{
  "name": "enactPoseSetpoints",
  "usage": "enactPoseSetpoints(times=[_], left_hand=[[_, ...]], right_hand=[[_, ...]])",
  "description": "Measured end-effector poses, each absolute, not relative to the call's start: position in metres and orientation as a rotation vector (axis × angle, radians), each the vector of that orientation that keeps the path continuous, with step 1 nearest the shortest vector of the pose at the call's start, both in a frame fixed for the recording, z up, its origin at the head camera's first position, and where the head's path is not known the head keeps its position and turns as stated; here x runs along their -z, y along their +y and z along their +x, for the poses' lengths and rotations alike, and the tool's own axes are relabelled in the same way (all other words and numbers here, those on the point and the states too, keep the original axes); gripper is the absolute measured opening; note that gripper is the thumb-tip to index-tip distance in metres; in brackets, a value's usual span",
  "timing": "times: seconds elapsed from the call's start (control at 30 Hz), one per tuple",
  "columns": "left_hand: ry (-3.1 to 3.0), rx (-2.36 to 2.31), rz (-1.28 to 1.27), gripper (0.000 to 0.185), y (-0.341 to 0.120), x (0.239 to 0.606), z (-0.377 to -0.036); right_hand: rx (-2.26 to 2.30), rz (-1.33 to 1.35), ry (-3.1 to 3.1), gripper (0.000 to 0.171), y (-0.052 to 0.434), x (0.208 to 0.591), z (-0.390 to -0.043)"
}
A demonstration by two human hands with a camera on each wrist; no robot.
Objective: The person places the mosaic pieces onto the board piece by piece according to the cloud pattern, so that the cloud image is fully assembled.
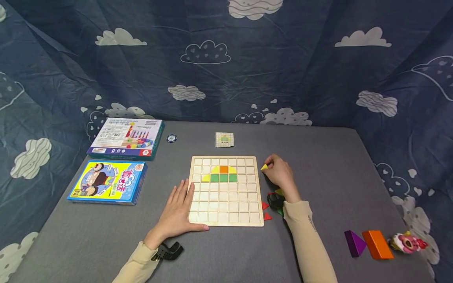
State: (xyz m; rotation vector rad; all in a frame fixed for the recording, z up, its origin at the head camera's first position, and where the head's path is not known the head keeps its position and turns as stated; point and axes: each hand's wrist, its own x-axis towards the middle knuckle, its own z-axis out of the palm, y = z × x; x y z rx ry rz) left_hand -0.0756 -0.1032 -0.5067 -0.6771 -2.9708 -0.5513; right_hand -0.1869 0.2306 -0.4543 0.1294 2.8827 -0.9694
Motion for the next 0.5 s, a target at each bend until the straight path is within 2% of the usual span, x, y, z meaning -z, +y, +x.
enactPoseSetpoints(times=[0.5], left_hand=[[-2.967, 0.54, -0.675, 0.134, -0.103, 0.507, -0.076]], right_hand=[[1.157, -0.048, 2.909, 0.019, 0.221, 0.454, -0.169]])
